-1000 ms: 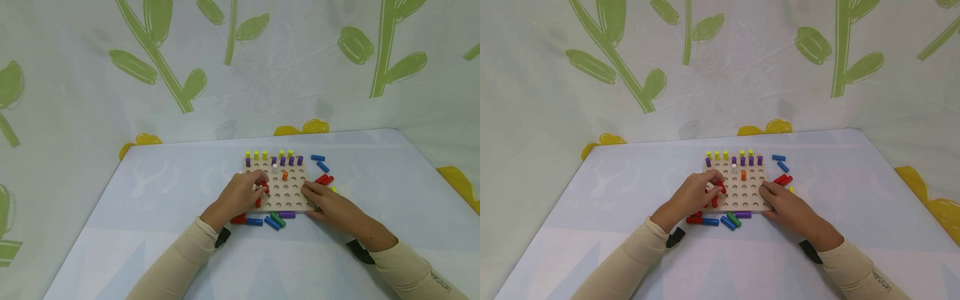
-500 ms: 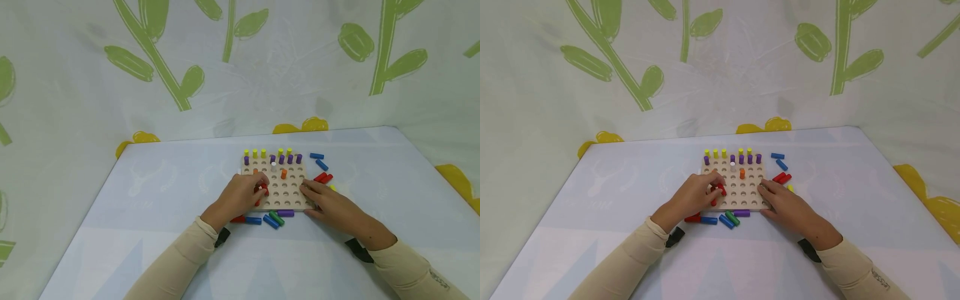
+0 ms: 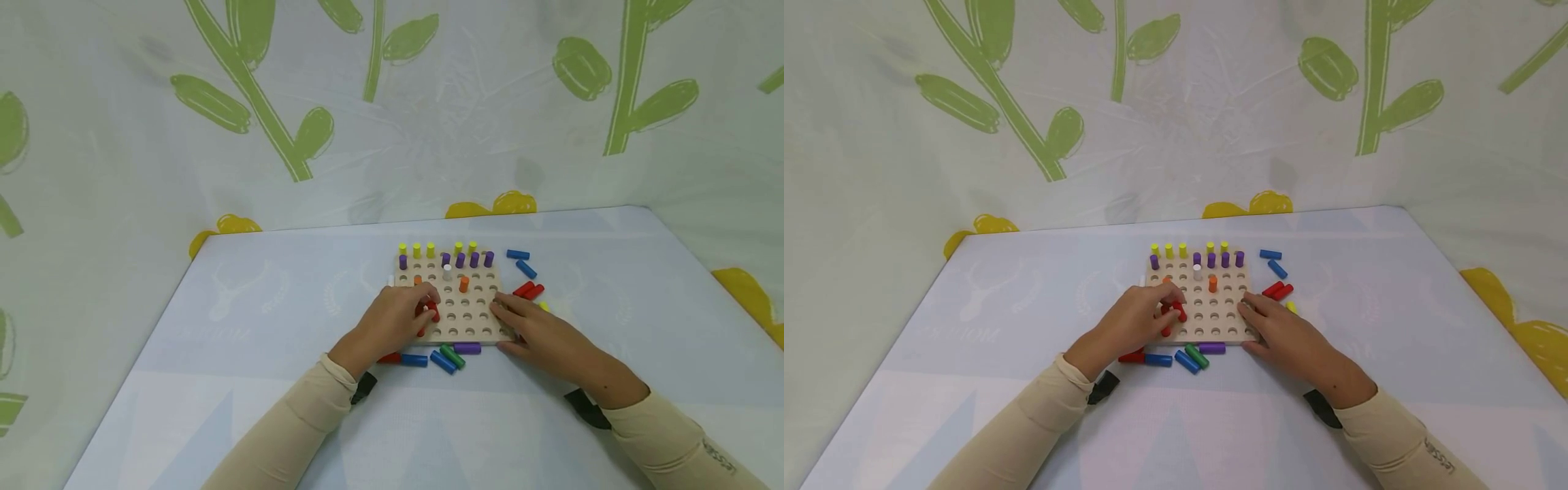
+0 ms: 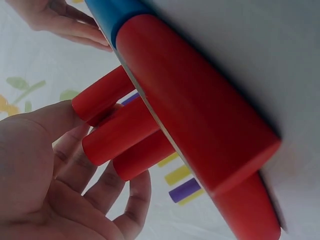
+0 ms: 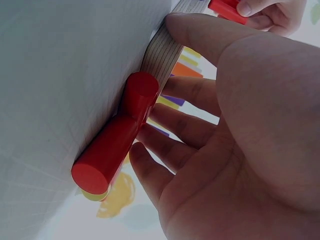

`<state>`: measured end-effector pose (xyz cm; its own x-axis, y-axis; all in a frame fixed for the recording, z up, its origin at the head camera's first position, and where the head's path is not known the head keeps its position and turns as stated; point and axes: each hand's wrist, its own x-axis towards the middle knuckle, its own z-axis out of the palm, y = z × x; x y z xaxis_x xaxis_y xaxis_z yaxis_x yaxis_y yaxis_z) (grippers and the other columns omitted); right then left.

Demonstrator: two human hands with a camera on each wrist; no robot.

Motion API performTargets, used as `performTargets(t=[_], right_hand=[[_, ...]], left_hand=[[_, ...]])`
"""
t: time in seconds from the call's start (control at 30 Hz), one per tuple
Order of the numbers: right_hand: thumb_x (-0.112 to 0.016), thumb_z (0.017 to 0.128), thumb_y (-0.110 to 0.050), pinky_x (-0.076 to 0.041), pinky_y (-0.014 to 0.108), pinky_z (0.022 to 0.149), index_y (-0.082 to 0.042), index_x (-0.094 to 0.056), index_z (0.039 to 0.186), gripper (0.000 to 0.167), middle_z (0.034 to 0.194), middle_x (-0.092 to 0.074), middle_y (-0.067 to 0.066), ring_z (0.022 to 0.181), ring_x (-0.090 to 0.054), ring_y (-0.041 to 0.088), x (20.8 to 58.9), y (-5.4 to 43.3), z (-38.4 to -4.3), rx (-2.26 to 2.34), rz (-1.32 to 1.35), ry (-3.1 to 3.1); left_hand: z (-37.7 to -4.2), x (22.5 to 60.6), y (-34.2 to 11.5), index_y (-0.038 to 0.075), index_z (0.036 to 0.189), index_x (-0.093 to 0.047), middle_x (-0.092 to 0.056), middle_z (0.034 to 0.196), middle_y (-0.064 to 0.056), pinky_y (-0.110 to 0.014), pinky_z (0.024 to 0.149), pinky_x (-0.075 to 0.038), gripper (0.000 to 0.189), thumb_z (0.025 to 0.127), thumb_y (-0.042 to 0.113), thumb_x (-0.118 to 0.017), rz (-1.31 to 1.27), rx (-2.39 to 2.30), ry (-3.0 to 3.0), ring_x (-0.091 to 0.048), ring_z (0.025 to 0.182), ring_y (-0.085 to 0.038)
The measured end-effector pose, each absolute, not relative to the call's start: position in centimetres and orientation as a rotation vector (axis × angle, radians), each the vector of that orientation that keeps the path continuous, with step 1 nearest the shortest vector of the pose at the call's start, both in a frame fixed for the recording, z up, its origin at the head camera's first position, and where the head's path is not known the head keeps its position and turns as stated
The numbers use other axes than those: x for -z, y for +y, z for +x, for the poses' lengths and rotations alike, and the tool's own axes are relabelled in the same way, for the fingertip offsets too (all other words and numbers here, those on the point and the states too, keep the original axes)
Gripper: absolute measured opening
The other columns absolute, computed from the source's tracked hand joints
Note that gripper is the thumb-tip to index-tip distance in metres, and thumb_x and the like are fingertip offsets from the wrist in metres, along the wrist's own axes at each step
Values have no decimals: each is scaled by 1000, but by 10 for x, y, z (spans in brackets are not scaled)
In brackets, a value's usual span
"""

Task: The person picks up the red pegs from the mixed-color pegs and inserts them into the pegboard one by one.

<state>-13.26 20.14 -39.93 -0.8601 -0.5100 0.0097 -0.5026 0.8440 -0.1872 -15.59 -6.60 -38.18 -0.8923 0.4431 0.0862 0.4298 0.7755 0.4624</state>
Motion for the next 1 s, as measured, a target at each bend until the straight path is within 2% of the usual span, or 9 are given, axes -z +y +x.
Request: performTargets(t=[0.57,1.0], right_hand=[[-76,89,-30,-51,51,100,-6,-49,147,69,153,-44,18,138,-46,39,398,201,-131,292,-818,2977],[-76,89,-30,-51,51,100,-5,-50,146,68,152,-45,19,137,-47,39,397,201,-132,294,-844,2979]], left_hand=[[-153,379,-65,17,113,-69,-61,72,7,-18,62,-46,19,94,22,-71,723,-749,2942,-55,69,-11],[-153,380,-64,18,114,-69,-60,68,7,-20,63,-45,20,95,22,-70,707,-746,2950,-55,68,-11]])
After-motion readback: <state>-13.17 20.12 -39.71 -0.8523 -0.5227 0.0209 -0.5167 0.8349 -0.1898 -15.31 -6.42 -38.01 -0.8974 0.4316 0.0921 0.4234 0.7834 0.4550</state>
